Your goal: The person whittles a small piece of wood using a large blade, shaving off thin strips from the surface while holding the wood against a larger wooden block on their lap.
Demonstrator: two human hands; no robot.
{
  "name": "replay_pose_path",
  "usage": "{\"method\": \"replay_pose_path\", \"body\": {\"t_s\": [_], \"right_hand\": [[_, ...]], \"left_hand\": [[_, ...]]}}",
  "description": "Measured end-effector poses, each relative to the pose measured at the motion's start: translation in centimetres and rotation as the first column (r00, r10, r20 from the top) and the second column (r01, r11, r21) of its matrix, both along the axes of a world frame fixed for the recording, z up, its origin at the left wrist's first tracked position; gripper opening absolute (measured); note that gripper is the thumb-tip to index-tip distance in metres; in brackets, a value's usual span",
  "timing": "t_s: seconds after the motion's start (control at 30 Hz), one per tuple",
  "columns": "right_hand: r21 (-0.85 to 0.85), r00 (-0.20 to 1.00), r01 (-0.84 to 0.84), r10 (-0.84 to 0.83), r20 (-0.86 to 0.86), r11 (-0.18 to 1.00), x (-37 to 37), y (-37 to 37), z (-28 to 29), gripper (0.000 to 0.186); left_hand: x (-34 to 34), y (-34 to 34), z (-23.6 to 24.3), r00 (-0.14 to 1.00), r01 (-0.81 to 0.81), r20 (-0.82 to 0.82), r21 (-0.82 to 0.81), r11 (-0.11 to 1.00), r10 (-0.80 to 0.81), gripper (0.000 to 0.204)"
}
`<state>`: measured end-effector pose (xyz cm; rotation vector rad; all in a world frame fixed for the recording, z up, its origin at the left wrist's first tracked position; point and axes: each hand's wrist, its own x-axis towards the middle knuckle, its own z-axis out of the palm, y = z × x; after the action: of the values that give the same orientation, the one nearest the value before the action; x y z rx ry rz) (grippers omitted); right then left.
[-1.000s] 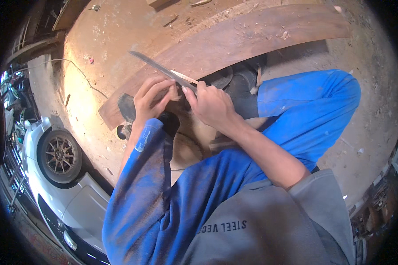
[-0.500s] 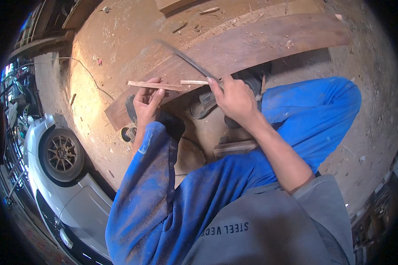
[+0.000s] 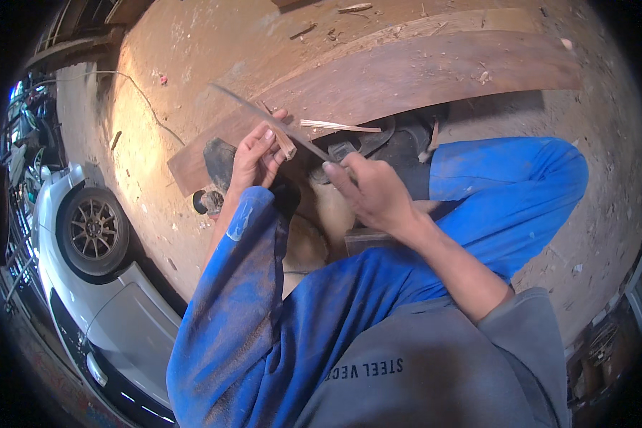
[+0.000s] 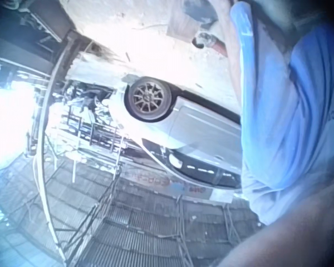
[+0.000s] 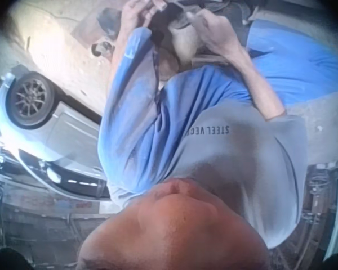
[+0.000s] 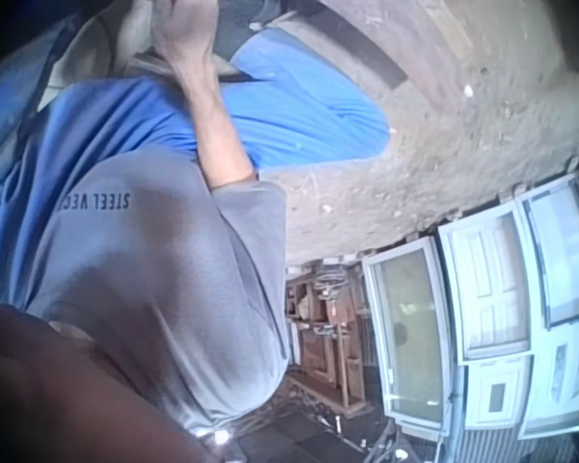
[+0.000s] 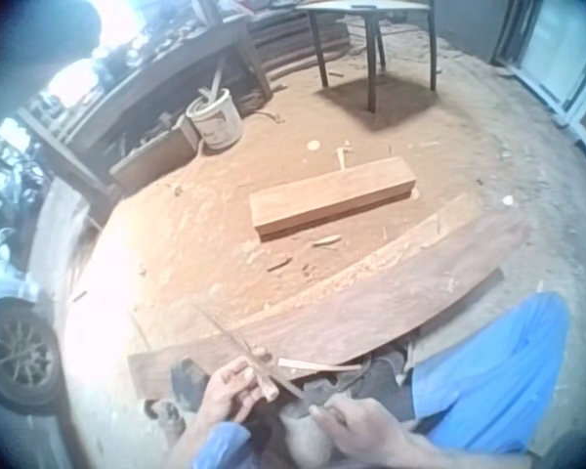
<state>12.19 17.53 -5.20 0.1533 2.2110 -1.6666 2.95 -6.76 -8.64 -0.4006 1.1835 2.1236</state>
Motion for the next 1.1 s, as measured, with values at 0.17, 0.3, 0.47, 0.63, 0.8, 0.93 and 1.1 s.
{"method": "replay_pose_path", "body": {"t_s": [0.17, 0.3, 0.47, 0.63, 0.8, 0.93, 1.1], "right_hand": [[-0.052, 0.996, 0.007, -0.011, -0.085, 0.999, 0.3, -2.1, -0.4, 0.033], [-0.089, 0.995, 0.010, -0.019, -0.098, 0.996, -0.1, -2.5, 0.5, 0.031], [-0.100, 0.997, -0.030, 0.023, -0.071, 0.994, -0.2, -2.0, 2.9, 0.043], [-0.092, 0.996, -0.045, 0.037, -0.082, 0.995, -0.1, -2.0, 3.6, 0.040], [-0.058, 0.993, -0.049, 0.042, -0.110, 0.997, -0.2, -2.4, 3.3, 0.037], [-0.042, 0.983, -0.007, 0.000, -0.185, 0.999, -0.5, -3.0, 2.9, 0.034], [-0.028, 0.959, 0.026, -0.033, -0.283, 0.999, -1.7, -3.4, 2.2, 0.035]], "left_hand": [[0.1, -0.6, 0.0, 0.995, -0.038, 0.099, 0.165, 0.986, 0.022, 0.048], [0.6, -1.0, 0.1, 0.992, -0.050, 0.128, 0.216, 0.975, 0.023, 0.050], [0.7, -2.0, 0.4, 0.990, -0.055, 0.140, 0.294, 0.954, 0.014, 0.054], [1.1, -1.4, 1.0, 0.976, -0.148, 0.181, 0.162, 0.976, 0.119, 0.059], [1.2, -0.9, 1.9, 0.973, -0.176, 0.164, 0.085, 0.981, 0.161, 0.061], [1.1, -1.1, 1.6, 0.979, -0.150, 0.151, 0.078, 0.986, 0.138, 0.056], [0.7, -0.4, 3.0, 0.991, -0.116, -0.102, -0.281, 0.953, 0.090, 0.046]]}}
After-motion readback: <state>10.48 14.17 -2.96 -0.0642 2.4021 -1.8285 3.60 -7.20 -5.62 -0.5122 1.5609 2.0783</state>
